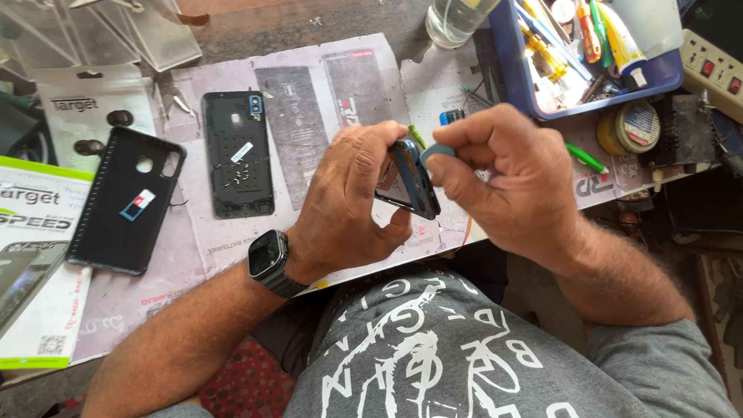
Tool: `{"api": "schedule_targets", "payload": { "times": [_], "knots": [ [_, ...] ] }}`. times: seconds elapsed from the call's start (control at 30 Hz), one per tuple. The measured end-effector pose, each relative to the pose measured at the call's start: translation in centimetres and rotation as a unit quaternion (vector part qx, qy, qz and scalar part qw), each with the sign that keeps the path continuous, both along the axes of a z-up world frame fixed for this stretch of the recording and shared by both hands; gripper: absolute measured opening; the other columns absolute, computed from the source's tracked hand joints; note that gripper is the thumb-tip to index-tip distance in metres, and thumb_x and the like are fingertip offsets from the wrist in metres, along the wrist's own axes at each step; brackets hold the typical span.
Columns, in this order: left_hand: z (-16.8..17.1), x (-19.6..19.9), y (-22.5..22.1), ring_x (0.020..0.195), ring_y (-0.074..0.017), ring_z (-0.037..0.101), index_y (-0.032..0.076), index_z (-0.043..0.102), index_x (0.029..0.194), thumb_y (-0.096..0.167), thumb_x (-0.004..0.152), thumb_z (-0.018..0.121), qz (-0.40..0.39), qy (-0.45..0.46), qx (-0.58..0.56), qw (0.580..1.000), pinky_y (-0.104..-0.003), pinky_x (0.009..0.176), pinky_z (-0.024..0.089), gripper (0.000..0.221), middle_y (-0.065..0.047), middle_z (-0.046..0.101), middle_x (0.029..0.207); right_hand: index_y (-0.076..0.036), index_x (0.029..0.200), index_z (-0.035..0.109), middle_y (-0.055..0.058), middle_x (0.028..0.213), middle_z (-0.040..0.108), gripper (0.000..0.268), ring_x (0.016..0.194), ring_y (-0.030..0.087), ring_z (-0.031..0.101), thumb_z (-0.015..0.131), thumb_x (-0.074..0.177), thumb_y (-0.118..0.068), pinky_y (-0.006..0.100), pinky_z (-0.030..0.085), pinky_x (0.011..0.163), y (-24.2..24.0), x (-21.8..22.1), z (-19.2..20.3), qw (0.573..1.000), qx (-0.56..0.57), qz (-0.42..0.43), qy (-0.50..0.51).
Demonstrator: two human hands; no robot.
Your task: The person uses a plastic pry tool to separate the back cover of a blue smartphone along its edges. They repeatedly insert the tool into the seam and work around the perimeter to loosen the cover. The person then uses a screwdriver to remove screws from the internal frame. The back cover remains partially detached by the end of the clip.
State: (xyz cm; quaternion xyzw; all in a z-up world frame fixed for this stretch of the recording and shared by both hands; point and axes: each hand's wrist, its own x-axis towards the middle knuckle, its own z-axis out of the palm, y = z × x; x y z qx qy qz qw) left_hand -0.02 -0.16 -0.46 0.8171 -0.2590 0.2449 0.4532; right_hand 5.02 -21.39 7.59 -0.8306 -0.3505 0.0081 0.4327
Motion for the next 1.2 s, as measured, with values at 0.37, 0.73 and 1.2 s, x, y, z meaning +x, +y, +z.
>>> {"api": "schedule_targets", "payload": {
  "times": [0.37,0.73,1.2],
  "knots": [
    [-1.2,-0.8,-1.3,0.129,-0.0408,0.058,-0.001,0.042,0.144,0.019,0.094,0.069,-0.010,-0.033,0.083,0.996,-0.065,0.117,0.042,0.060,-0.022,0.057,0.135,0.003,0.113,0.063,0.010,0.094,0.076,0.024,0.079,0.010,0.073,0.078,0.097,-0.005,0.022,0.056,0.065,-2.4,-2.1,-2.2,0.998,0.008,-0.040,-0.051],
    [-1.0,1.8,1.9,0.134,-0.0430,0.053,0.000,0.037,0.141,0.004,0.076,0.078,-0.020,-0.048,-0.014,0.999,-0.057,0.120,0.040,0.078,-0.024,0.055,0.137,-0.001,0.117,0.068,0.011,0.093,0.077,0.022,0.076,0.016,0.075,0.073,0.098,-0.010,0.029,0.059,0.065,-1.7,0.5,-4.0,0.993,-0.095,0.003,0.077],
    [-1.4,3.6,5.2,0.149,-0.0274,0.042,0.008,0.040,0.151,0.006,0.092,0.085,-0.239,0.194,-0.408,0.859,-0.042,0.127,0.038,0.074,-0.014,0.042,0.156,-0.002,0.134,0.052,0.008,0.101,0.068,0.050,0.076,0.017,0.069,0.071,0.092,-0.022,0.030,0.058,0.058,0.2,2.2,-7.4,0.931,0.086,-0.020,0.353]
  ]
}}
